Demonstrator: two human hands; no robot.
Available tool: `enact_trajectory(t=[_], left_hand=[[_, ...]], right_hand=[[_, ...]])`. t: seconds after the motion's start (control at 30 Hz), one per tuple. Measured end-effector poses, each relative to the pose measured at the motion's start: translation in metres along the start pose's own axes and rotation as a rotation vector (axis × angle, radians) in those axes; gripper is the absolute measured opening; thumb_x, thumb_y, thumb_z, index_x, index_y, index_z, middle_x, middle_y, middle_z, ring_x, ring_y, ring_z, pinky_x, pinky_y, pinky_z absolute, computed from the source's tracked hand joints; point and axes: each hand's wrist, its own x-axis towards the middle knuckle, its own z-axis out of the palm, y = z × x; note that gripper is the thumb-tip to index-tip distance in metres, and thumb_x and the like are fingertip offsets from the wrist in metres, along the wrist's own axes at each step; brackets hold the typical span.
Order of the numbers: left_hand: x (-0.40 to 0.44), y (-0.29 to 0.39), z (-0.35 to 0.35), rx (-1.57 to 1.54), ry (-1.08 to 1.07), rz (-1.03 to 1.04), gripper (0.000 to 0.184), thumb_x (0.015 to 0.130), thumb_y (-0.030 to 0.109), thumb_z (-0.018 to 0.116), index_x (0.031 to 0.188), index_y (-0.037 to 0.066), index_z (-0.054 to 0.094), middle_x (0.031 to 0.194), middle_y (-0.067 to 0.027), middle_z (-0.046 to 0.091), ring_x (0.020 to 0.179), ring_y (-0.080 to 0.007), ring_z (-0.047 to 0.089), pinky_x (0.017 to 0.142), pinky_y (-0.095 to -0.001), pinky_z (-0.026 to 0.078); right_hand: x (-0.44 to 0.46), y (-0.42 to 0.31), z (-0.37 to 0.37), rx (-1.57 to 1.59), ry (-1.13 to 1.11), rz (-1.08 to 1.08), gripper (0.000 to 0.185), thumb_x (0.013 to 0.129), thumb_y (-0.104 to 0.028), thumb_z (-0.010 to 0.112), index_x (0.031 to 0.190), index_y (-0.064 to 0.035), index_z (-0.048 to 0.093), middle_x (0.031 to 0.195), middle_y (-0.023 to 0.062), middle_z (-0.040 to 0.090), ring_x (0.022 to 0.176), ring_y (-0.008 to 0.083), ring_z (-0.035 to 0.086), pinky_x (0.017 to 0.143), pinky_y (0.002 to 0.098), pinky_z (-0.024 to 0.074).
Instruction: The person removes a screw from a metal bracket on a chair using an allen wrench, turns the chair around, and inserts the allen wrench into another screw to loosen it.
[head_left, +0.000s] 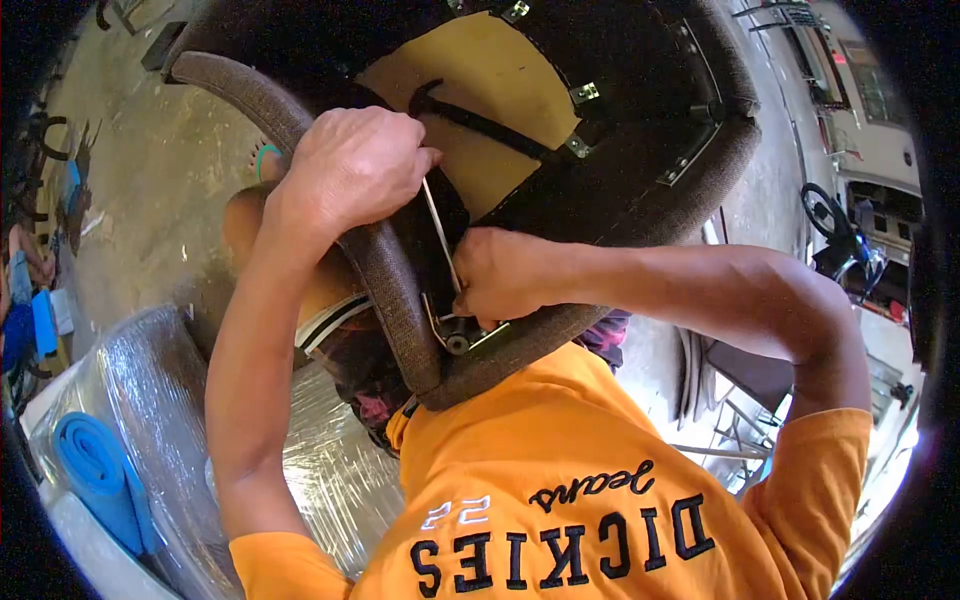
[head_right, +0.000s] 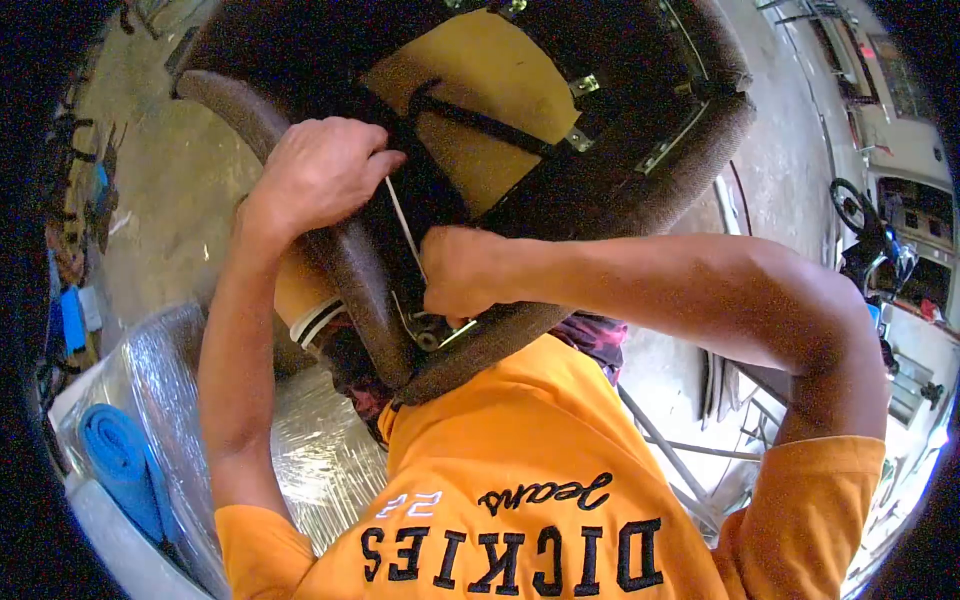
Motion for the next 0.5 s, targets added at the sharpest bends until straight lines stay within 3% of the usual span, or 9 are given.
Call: enact_trajectory(t=[0.13,0.2,0.3,0.43,0.5], left_hand=[[-0.009,0.002,-0.002,-0.11,0.072,0.053,0.036,0.093,0.034,0.063,0.077,0.002,0.067,0.082,-0.0205,0.067,0.082,-0.0415,0.065,0.072,-0.0524,0.048],[-0.024,0.001,0.005,-0.075,0.36,0.244,0.036,0.092,0.029,0.065,0.067,0.004,0.058,0.072,-0.0167,0.06,0.073,-0.0376,0.059,0.065,-0.0477,0.041],[-0.055,0.016,-0.01,-0.115,0.493,0.297,0.031,0.088,0.027,0.067,0.064,0.009,0.059,0.066,-0.0105,0.058,0.07,-0.0314,0.059,0.066,-0.0445,0.041],[-0.11,0.063,-0.028,-0.019,0.526,0.248,0.026,0.084,0.021,0.069,0.064,0.013,0.056,0.065,-0.005,0.05,0.068,-0.0263,0.053,0.065,-0.0432,0.039],[-0.151,0.098,-0.022,-0.037,0.43,0.205,0.026,0.084,0.02,0.069,0.063,0.013,0.056,0.065,-0.0037,0.049,0.068,-0.025,0.052,0.066,-0.0426,0.038]], right_hand=[[-0.013,-0.007,0.001,-0.009,0.096,-0.012,0.023,0.085,-0.023,0.071,0.082,-0.0006,0.074,0.075,0.0185,0.07,0.079,0.035,0.07,0.075,0.0425,0.0547],[-0.012,-0.002,0.007,0.033,0.196,-0.109,0.022,0.083,-0.021,0.07,0.083,0.0008,0.074,0.08,0.0236,0.069,0.084,0.0387,0.069,0.076,0.0443,0.0545],[-0.018,-0.003,0.004,-0.044,0.157,-0.202,0.018,0.085,-0.016,0.066,0.089,0.0002,0.073,0.086,0.0247,0.069,0.089,0.0399,0.069,0.078,0.0463,0.0542],[-0.037,-0.01,-0.004,-0.22,0.127,-0.279,0.021,0.083,-0.014,0.063,0.09,0.0036,0.073,0.093,0.0275,0.071,0.093,0.0395,0.071,0.081,0.0477,0.0569],[-0.043,-0.006,0.0,-0.244,0.144,-0.364,0.022,0.085,-0.007,0.058,0.102,-0.0025,0.072,0.095,0.0221,0.071,0.094,0.0392,0.069,0.083,0.0482,0.0534]])
